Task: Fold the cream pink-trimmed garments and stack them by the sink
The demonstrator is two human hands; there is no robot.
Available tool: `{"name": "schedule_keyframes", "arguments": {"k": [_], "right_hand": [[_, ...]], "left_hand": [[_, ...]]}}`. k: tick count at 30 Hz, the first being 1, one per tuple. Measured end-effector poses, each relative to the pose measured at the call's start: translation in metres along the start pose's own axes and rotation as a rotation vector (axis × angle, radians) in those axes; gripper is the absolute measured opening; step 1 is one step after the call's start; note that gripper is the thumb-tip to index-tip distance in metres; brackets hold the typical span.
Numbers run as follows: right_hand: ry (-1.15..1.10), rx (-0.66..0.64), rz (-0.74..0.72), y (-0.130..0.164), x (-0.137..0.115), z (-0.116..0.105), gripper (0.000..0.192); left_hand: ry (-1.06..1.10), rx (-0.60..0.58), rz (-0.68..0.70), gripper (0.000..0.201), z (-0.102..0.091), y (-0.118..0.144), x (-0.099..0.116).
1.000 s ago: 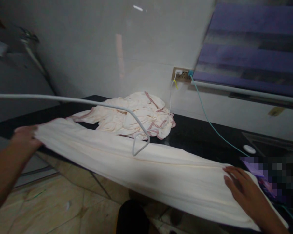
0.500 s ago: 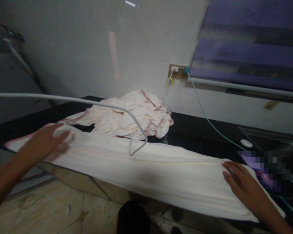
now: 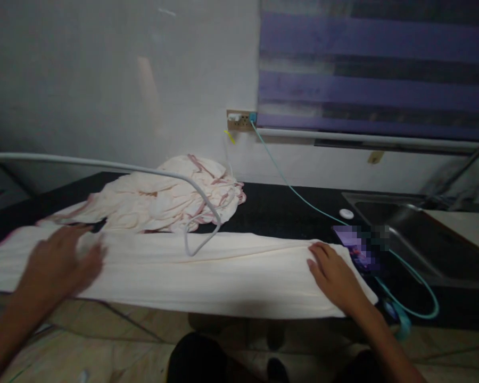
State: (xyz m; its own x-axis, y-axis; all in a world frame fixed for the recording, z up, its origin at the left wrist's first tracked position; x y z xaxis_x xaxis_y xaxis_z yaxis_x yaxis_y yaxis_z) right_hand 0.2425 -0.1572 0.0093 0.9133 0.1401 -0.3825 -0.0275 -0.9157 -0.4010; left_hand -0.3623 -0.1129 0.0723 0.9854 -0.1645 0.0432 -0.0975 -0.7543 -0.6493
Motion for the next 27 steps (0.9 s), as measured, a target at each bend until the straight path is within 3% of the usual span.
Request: {"name": "schedule_keyframes", "arguments": {"k": [2, 3, 6, 9, 11, 13, 15, 18, 23, 27], "right_hand": [[-0.136, 0.062, -0.015, 0.002, -0.006, -0.015, 0.031], [-0.203, 0.114, -0.021, 0.006, -0.007, -0.025, 0.029], [-0.315, 0.303, 0.021, 0.033, -0.004, -0.056, 0.024], [-0.298, 0.425, 0.193, 0.074, 0.014, -0.075, 0.025], [-0.273, 0.413, 0.325, 0.099, 0.031, -0.074, 0.029], [-0.297, 0.350, 0.415, 0.118, 0.046, -0.067, 0.036], [-0.382, 0.290, 0.469, 0.128, 0.057, -0.058, 0.044], [-0.535, 0.256, 0.561, 0.134, 0.068, -0.051, 0.049], [-0.679, 0.226, 0.651, 0.128, 0.065, -0.055, 0.049], [-0.760, 0.208, 0.635, 0.123, 0.050, -0.059, 0.046]], "left_hand": [[0.138, -0.047, 0.000, 0.053, 0.009, 0.006, 0.059], [0.226, -0.063, 0.017, 0.047, 0.015, 0.012, 0.099], [0.488, -0.116, 0.268, 0.035, 0.034, 0.033, 0.255], [0.692, -0.067, 0.458, 0.026, 0.038, 0.053, 0.405], [0.817, -0.098, 0.489, 0.023, 0.042, 0.058, 0.482], [0.892, -0.131, 0.461, 0.022, 0.046, 0.057, 0.534], [0.911, -0.200, 0.396, 0.020, 0.055, 0.053, 0.565], [0.871, -0.314, 0.333, 0.028, 0.069, 0.052, 0.581], [0.912, -0.338, 0.356, 0.061, 0.078, 0.059, 0.572], [0.952, -0.291, 0.321, 0.036, 0.076, 0.062, 0.563]]}}
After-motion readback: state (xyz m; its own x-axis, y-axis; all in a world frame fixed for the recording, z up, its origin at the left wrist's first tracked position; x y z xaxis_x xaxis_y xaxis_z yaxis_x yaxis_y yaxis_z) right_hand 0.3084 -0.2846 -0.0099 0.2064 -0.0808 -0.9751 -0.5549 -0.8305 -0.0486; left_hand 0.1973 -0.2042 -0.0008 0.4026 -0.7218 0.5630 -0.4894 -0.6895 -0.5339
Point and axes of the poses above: each hand's wrist, its own y-axis away from the middle knuckle, its own z-axis out of the palm, x = y × z, the point moved 8 cm from there along -y, towards the middle knuckle, and after that the axes turned 11 degrees about z, right-handed, at the moved point
